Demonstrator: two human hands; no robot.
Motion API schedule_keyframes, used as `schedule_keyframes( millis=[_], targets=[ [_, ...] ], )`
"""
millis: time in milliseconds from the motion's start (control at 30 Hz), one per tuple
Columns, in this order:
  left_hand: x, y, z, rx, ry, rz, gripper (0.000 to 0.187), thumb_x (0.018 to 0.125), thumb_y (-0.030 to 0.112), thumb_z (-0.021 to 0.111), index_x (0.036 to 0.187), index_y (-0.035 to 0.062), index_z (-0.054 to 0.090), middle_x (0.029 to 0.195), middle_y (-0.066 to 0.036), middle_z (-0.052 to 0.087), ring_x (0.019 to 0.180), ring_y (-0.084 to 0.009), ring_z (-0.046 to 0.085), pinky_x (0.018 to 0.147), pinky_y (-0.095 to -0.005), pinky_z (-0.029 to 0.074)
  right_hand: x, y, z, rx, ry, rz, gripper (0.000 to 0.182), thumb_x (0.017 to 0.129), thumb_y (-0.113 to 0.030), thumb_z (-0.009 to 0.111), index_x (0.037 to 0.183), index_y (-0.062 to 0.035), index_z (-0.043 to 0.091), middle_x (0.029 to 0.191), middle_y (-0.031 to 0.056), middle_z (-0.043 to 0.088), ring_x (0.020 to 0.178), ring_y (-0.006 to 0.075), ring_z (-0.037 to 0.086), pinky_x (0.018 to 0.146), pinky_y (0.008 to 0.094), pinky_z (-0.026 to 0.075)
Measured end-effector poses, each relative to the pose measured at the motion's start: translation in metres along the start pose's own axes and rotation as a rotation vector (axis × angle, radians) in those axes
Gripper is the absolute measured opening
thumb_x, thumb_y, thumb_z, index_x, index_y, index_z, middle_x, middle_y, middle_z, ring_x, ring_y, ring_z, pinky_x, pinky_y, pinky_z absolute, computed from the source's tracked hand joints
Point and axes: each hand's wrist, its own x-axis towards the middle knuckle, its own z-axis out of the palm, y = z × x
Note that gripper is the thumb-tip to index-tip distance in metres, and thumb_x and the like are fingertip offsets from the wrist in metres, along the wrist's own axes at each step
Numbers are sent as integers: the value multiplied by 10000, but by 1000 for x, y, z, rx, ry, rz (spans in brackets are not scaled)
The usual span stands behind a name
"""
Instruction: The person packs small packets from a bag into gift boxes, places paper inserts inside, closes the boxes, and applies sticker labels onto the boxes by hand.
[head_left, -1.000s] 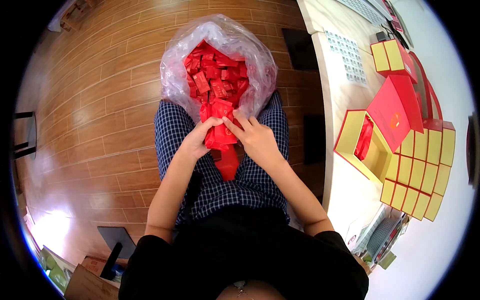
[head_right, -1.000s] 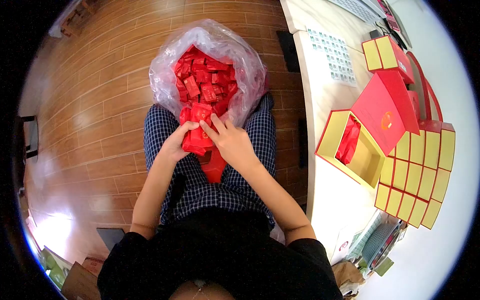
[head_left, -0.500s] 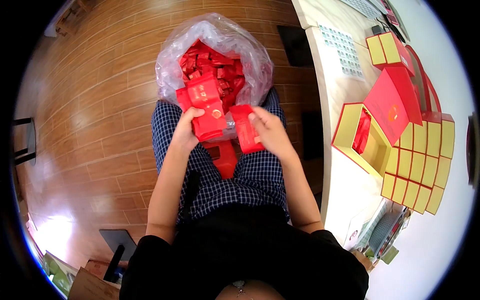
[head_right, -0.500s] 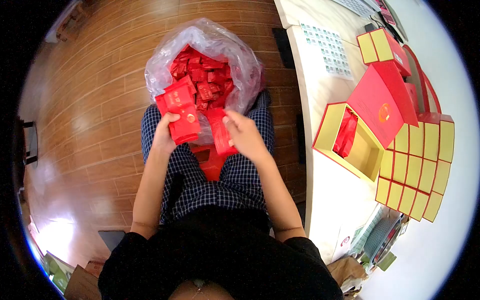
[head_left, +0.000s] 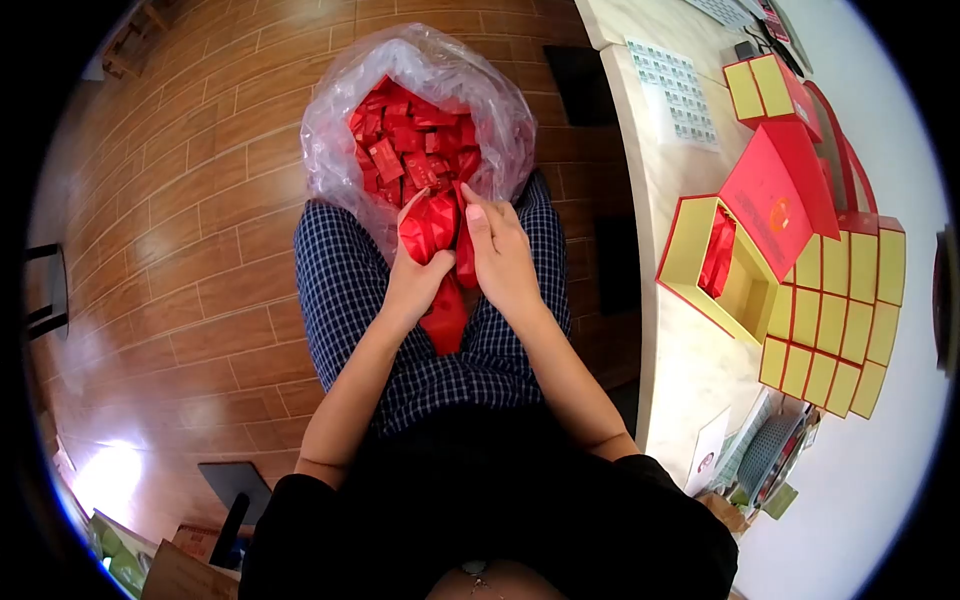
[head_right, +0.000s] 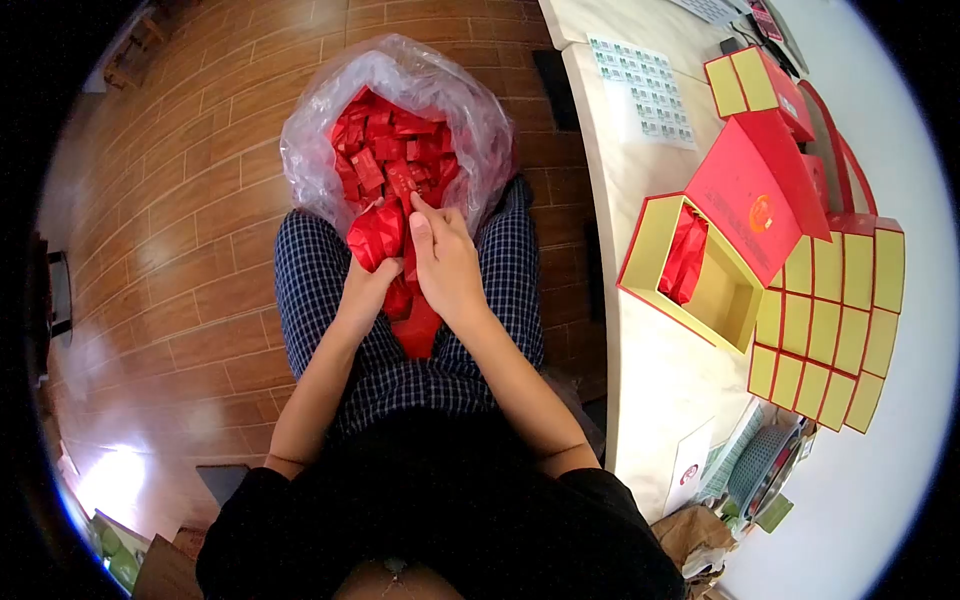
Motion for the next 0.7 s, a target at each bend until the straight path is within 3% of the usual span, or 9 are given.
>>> schedule_keyframes(
  millis=[133, 233, 333, 400, 500, 600, 633, 667, 700],
  targets=[
    [0, 1, -6, -53, -25, -119, 620, 884, 130, 626, 1413, 25, 321, 1308, -96, 482, 1195, -197, 474, 1029, -320, 368, 0, 12, 2, 148, -64, 0, 376, 999, -257, 454, 1271, -21, 560, 1100, 213, 568, 1058, 337, 556, 952, 361, 414],
    [0, 13, -8, -215, -174, -232, 574, 920, 244, 635, 1384, 40, 364, 1292, -86, 496, 1184, -177, 492, 1007, -321, 398, -1, 18, -3, 112, -214, -54, 350, 982, -190, 491, 1301, -58, 546, 1158, 138, 572, 1088, 249, 555, 975, 315, 402],
    [3, 16, -15, -410, -205, -387, 549, 922, 264, 635, 1363, 50, 387, 1276, -78, 508, 1169, -177, 510, 983, -323, 423, -7, 9, -13, 185, -278, -111, 361, 945, -173, 541, 1281, -38, 540, 1163, 187, 582, 1061, 311, 582, 905, 335, 453],
    [5, 15, -18, -431, -191, -414, 532, 922, 277, 637, 1346, 60, 398, 1247, -71, 521, 1150, -171, 523, 964, -323, 439, -18, -4, -20, 73, -367, -138, 408, 890, -166, 622, 1272, -48, 540, 1240, 174, 560, 1080, 327, 584, 907, 356, 471],
    [9, 13, -22, -501, -105, -508, 578, 920, 295, 637, 1374, 82, 350, 1227, -66, 520, 1118, -168, 529, 947, -321, 444, -28, -3, -21, -42, -363, -245, 387, 856, -122, 646, 1227, -54, 562, 1231, 167, 554, 1055, 328, 599, 859, 361, 502],
    [8, 12, -16, -392, -70, -451, 608, 915, 304, 644, 1386, 89, 324, 1239, -61, 500, 1112, -166, 526, 943, -320, 442, -34, 8, -17, -177, -309, -405, 280, 823, -69, 659, 1095, -36, 597, 1200, 162, 556, 989, 306, 626, 803, 358, 527],
    [7, 11, -13, -343, -23, -437, 512, 935, 327, 607, 1334, 71, 415, 1215, -61, 544, 1088, -168, 553, 921, -315, 456, -36, 8, -17, -136, -310, -419, 220, 814, -44, 656, 1025, -26, 597, 1183, 156, 558, 947, 288, 634, 779, 350, 531],
    [7, 10, -14, -339, -25, -436, 512, 935, 327, 607, 1334, 71, 415, 1215, -61, 544, 1088, -168, 553, 921, -315, 456, -39, 9, -17, -96, -309, -433, 161, 805, -19, 654, 955, -17, 596, 1166, 150, 559, 905, 271, 641, 755, 343, 536],
    [7, 9, -14, -347, -72, -413, 579, 917, 283, 639, 1370, 82, 341, 1227, -61, 513, 1100, -166, 535, 925, -318, 453, -42, 8, -15, -96, -270, -456, 122, 799, -25, 674, 887, -17, 589, 1146, 139, 568, 846, 248, 635, 723, 327, 534]
  ],
)
